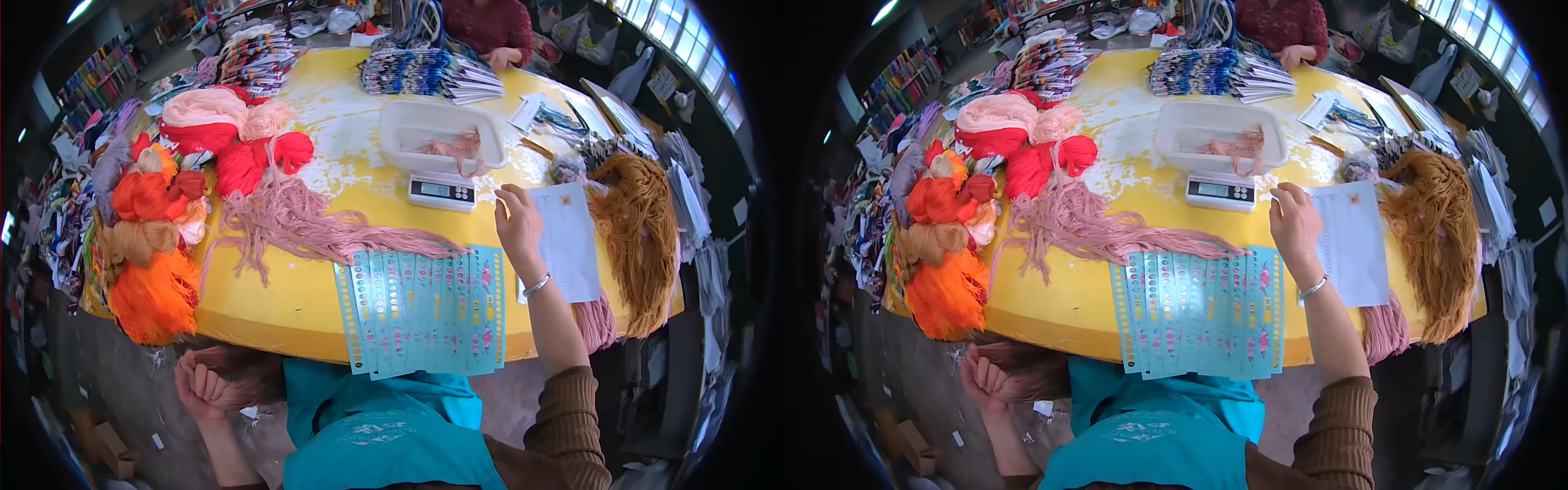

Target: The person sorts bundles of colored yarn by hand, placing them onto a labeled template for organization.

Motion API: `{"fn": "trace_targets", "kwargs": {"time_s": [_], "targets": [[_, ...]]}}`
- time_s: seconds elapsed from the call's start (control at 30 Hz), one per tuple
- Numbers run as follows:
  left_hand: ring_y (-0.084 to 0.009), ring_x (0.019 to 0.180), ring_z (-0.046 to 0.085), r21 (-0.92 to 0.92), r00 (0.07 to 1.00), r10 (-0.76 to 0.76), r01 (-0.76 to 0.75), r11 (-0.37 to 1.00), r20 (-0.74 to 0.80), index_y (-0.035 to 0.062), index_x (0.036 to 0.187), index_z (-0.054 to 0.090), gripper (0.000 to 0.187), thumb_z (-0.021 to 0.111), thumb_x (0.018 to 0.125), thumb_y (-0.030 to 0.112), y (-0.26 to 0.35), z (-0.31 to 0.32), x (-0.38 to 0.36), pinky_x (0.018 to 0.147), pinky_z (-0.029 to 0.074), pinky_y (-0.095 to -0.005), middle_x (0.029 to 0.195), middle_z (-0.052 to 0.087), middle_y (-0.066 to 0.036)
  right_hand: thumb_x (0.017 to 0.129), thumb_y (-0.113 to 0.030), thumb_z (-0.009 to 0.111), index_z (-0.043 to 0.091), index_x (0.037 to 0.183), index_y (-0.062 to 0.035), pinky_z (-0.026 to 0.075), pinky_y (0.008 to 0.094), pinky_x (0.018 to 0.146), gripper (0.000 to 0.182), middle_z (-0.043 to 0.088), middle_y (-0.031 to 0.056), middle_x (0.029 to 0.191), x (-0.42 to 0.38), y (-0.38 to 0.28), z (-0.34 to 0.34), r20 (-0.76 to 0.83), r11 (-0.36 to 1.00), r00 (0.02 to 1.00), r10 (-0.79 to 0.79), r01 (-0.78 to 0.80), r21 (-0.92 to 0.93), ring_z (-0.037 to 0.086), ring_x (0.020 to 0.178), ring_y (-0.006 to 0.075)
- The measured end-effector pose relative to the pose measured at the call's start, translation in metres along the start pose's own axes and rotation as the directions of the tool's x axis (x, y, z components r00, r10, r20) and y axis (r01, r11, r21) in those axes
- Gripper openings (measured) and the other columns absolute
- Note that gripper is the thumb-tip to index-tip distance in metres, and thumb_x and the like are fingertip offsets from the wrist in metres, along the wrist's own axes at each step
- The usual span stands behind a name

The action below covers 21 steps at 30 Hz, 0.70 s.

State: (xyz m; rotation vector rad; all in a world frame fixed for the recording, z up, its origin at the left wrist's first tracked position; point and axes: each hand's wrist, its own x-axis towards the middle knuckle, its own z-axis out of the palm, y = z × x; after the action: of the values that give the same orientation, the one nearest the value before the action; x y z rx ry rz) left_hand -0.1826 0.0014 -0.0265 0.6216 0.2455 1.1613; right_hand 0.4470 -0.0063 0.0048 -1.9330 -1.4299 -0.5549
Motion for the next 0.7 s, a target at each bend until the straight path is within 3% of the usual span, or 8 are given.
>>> {"fn": "trace_targets", "kwargs": {"time_s": [0.07, 0.1, 0.17, 0.3, 0.33, 0.47, 0.53, 0.7], "targets": [[-0.0077, 0.049, 0.033, -0.116, 0.998, -0.030, 0.037, 0.993, 0.063, 0.0077, 0.148, 0.029, 0.053, 0.038, 0.104, 0.034, -0.008, 0.023, 0.013, 0.049, 0.032, -0.0235, 0.060, 0.035, 0.001, 0.078, -0.009, 0.067, 0.068, 0.096, -0.0112, 0.052, 0.0359, 0.075, 0.019, 0.064, 0.0031, 0.110, 0.003, -0.002, -0.003, -0.040, 0.997, 0.997, -0.060, 0.058, -0.048, 0.062, 0.096, 0.0240], [-0.0077, 0.049, 0.033, -0.113, 0.997, -0.033, 0.040, 0.993, 0.068, 0.0077, 0.148, 0.029, 0.053, 0.038, 0.104, 0.034, -0.013, 0.033, 0.020, 0.049, 0.032, -0.0235, 0.060, 0.035, 0.001, 0.078, -0.009, 0.067, 0.068, 0.096, -0.0112, 0.052, 0.0359, 0.075, 0.019, 0.064, 0.0031, 0.110, 0.005, -0.004, -0.003, -0.044, 0.997, 0.997, -0.055, 0.053, -0.049, 0.062, 0.096, 0.0240], [-0.0095, 0.050, 0.035, -0.149, 0.981, -0.060, 0.088, 0.985, 0.183, 0.0114, 0.153, 0.011, 0.063, 0.040, 0.103, 0.035, -0.024, 0.052, 0.034, 0.049, 0.032, -0.0241, 0.063, 0.039, -0.001, 0.076, -0.008, 0.069, 0.068, 0.095, -0.0113, 0.052, 0.0362, 0.078, 0.020, 0.064, 0.0028, 0.107, 0.011, -0.006, -0.001, -0.071, 0.992, 0.991, -0.117, 0.112, -0.064, 0.059, 0.101, 0.0251], [-0.0099, 0.048, 0.039, -0.218, 0.976, -0.106, 0.148, 0.965, 0.192, 0.0138, 0.154, 0.007, 0.067, 0.044, 0.102, 0.034, -0.044, 0.069, 0.051, 0.049, 0.033, -0.0237, 0.059, 0.041, -0.003, 0.072, -0.008, 0.071, 0.065, 0.102, -0.0107, 0.046, 0.0400, 0.088, 0.031, 0.058, 0.0063, 0.119, 0.022, -0.004, 0.013, -0.049, 0.977, 0.979, -0.197, 0.191, -0.093, 0.052, 0.116, 0.0277], [-0.0107, 0.049, 0.040, -0.258, 0.970, -0.103, 0.160, 0.953, 0.221, 0.0089, 0.152, 0.019, 0.060, 0.043, 0.102, 0.033, -0.048, 0.065, 0.054, 0.049, 0.035, -0.0234, 0.062, 0.042, -0.004, 0.072, -0.008, 0.071, 0.065, 0.102, -0.0107, 0.046, 0.0400, 0.088, 0.031, 0.058, 0.0063, 0.119, 0.025, -0.006, 0.015, -0.051, 0.978, 0.979, -0.195, 0.190, -0.091, 0.052, 0.116, 0.0277], [-0.0107, 0.052, 0.044, -0.290, 0.980, -0.096, 0.143, 0.946, 0.172, 0.0027, 0.144, 0.034, 0.052, 0.043, 0.102, 0.032, -0.056, 0.064, 0.061, 0.050, 0.038, -0.0233, 0.067, 0.046, -0.005, 0.071, -0.010, 0.072, 0.062, 0.104, -0.0101, 0.040, 0.0410, 0.094, 0.035, 0.053, 0.0075, 0.128, 0.035, -0.010, 0.026, 0.011, 0.956, 0.969, -0.246, 0.245, -0.161, 0.045, 0.125, 0.0269], [-0.0107, 0.051, 0.045, -0.334, 0.983, -0.091, 0.140, 0.932, 0.158, -0.0002, 0.120, 0.049, 0.033, 0.045, 0.102, 0.027, -0.060, 0.073, 0.068, 0.049, 0.040, -0.0241, 0.067, 0.046, -0.004, 0.071, -0.011, 0.072, 0.061, 0.104, -0.0106, 0.039, 0.0415, 0.095, 0.035, 0.052, 0.0077, 0.130, 0.040, -0.011, 0.035, 0.032, 0.947, 0.962, -0.270, 0.271, -0.171, 0.043, 0.128, 0.0272], [-0.0124, 0.047, 0.046, -0.398, 0.948, -0.110, 0.228, 0.889, 0.297, -0.0001, 0.122, 0.049, 0.034, 0.045, 0.102, 0.026, -0.069, 0.095, 0.091, 0.044, 0.040, -0.0251, 0.066, 0.048, -0.005, 0.071, -0.011, 0.069, 0.060, 0.090, -0.0084, 0.036, 0.0419, 0.097, 0.021, 0.056, 0.0082, 0.126, 0.050, -0.007, 0.064, 0.056, 0.916, 0.948, -0.314, 0.318, -0.243, 0.044, 0.127, 0.0262]]}}
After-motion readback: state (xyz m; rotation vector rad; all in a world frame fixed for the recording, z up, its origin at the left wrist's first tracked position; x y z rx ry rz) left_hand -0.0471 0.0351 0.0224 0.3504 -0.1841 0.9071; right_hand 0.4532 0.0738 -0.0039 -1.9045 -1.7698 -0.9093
